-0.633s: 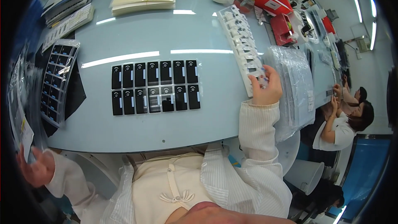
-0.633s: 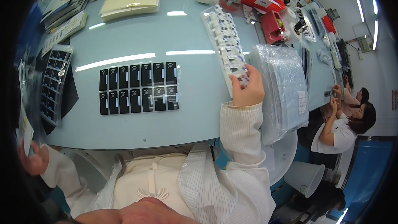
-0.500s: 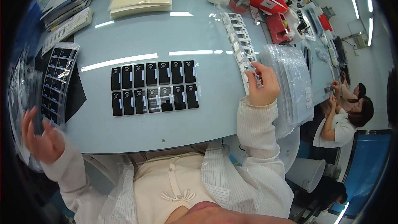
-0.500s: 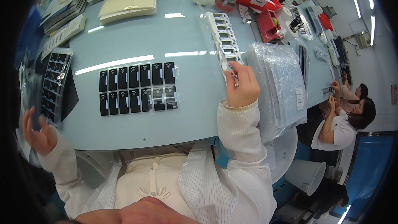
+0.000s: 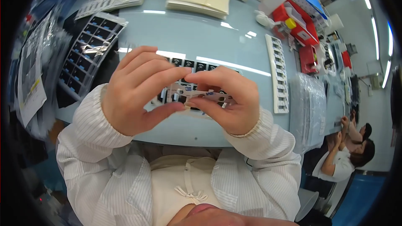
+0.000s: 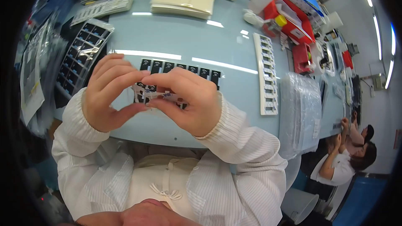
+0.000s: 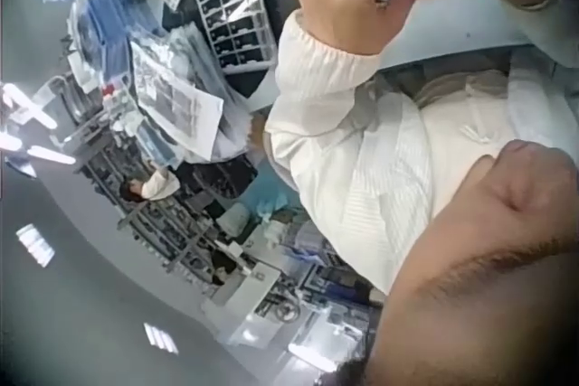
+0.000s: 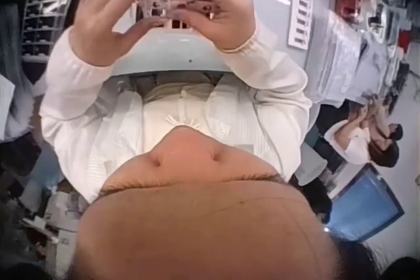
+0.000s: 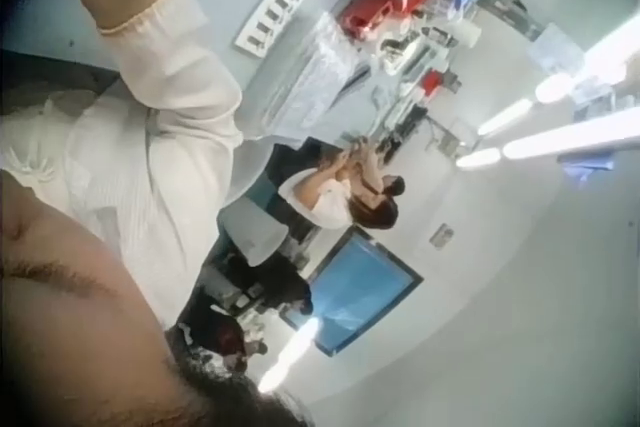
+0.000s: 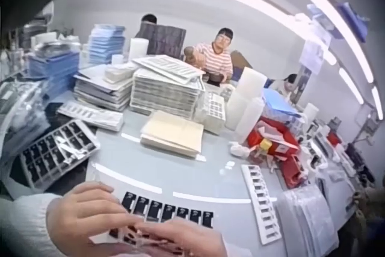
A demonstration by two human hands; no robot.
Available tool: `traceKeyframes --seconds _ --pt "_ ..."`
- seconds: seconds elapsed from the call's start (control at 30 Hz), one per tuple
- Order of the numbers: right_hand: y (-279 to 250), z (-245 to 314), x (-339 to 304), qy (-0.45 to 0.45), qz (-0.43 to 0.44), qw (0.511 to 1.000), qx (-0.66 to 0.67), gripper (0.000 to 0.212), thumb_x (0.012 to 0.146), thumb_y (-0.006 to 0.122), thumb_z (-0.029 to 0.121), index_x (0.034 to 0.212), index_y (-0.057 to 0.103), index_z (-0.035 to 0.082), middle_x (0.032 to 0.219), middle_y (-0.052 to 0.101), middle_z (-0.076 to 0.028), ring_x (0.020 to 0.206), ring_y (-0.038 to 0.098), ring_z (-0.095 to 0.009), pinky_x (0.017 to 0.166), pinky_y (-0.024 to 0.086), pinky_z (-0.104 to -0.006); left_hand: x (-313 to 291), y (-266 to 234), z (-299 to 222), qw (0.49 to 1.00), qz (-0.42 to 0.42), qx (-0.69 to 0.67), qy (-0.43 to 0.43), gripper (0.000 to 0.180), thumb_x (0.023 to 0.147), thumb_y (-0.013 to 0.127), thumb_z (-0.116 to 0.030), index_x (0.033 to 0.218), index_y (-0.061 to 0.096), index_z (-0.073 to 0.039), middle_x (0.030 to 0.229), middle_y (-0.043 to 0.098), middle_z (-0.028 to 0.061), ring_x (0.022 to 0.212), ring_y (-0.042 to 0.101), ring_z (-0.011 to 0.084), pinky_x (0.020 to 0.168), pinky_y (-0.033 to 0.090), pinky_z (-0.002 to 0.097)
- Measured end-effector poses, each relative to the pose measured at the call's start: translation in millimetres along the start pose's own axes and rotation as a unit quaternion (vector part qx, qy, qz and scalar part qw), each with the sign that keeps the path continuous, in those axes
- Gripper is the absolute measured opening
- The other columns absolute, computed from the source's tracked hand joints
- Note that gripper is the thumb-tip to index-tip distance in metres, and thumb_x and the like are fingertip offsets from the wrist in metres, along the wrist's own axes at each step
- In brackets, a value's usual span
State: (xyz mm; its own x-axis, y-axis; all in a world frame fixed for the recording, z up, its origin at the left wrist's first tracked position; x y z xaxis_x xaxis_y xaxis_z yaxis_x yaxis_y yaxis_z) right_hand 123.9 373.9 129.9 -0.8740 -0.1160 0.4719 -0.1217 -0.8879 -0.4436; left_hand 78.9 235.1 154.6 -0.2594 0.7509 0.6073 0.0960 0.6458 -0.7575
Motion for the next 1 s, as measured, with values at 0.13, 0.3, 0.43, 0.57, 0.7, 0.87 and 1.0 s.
traceKeyframes --seconds 0.13,0.3,0.43,0.57,0.7,0.87,1.0 --pt "35 -40 0 0.168 0.021 0.976 0.14 0.05 0.073 0.081 -0.002 0.119 0.063 0.001 0.092 0.065 -0.004 0.084 0.062 -0.01 0.07 0.052 -0.0237 -32 7 38 0.971 0.044 -0.164 -0.167 0.026 0.07 0.081 -0.01 0.094 0.071 -0.005 0.073 0.062 0.0044 0.067 0.054 0.0212 0.069 0.042 0.0338" --pt "55 -73 -12 0.288 0.058 0.924 0.245 0.042 0.08 0.077 0.0 0.119 0.062 0.0 0.098 0.066 -0.006 0.086 0.064 -0.011 0.085 0.052 -0.0273 -61 14 70 0.932 0.12 -0.186 -0.288 0.017 0.073 0.08 -0.011 0.087 0.071 -0.006 0.073 0.064 0.0062 0.066 0.056 0.0226 0.067 0.043 0.0332" --pt "54 -94 -20 0.292 0.073 0.934 0.19 0.015 0.085 0.072 0.002 0.099 0.069 -0.002 0.096 0.069 -0.007 0.086 0.064 -0.011 0.081 0.053 -0.0258 -66 29 78 0.931 0.177 -0.197 -0.25 0.018 0.073 0.08 -0.013 0.088 0.071 -0.006 0.072 0.064 0.0063 0.069 0.058 0.0251 0.068 0.044 0.0338" --pt "53 -94 -23 0.349 0.115 0.918 0.15 0.011 0.086 0.071 0.002 0.096 0.069 -0.002 0.093 0.07 -0.007 0.085 0.064 -0.011 0.078 0.052 -0.0239 -61 39 76 0.947 0.213 -0.141 -0.197 0.035 0.073 0.081 -0.02 0.102 0.067 -0.004 0.084 0.065 0.0094 0.072 0.06 0.0286 0.072 0.047 0.0361" --pt "31 -85 -29 0.41 0.068 0.88 0.232 0.009 0.085 0.071 0.001 0.093 0.069 -0.003 0.086 0.069 -0.006 0.071 0.063 -0.008 0.063 0.049 -0.0199 -50 38 60 0.95 0.214 -0.133 -0.186 0.067 0.064 0.085 -0.025 0.123 0.059 -0.005 0.097 0.064 0.0111 0.079 0.062 0.0292 0.075 0.048 0.0376" --pt "-3 -86 -50 0.437 0.064 0.859 0.259 0.008 0.085 0.071 -0.001 0.092 0.068 -0.004 0.079 0.067 -0.006 0.058 0.061 -0.007 0.052 0.047 -0.0179 -58 33 58 0.905 0.34 -0.114 -0.228 0.067 0.073 0.079 -0.042 0.123 0.058 -0.001 0.086 0.063 0.013 0.074 0.064 0.0309 0.065 0.051 0.0377" --pt "3 -101 -71 0.48 0.051 0.824 0.298 0.01 0.086 0.069 -0.002 0.096 0.067 -0.005 0.08 0.068 -0.008 0.058 0.061 -0.009 0.052 0.048 -0.0188 -72 31 68 0.9 0.355 -0.045 -0.247 0.069 0.076 0.075 -0.046 0.123 0.057 0.002 0.081 0.064 0.0149 0.066 0.064 0.0319 0.06 0.051 0.0389"
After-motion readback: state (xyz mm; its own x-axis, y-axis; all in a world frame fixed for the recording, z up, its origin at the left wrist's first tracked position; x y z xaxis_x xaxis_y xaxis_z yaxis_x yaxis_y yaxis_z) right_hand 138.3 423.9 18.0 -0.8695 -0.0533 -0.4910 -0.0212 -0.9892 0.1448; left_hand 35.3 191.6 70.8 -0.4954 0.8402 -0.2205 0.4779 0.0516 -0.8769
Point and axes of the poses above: each hand's wrist, its own x-axis towards the middle knuckle, its own y-axis out of the palm, z = x × y, the point moved 8 cm from there along x, towards the middle knuckle
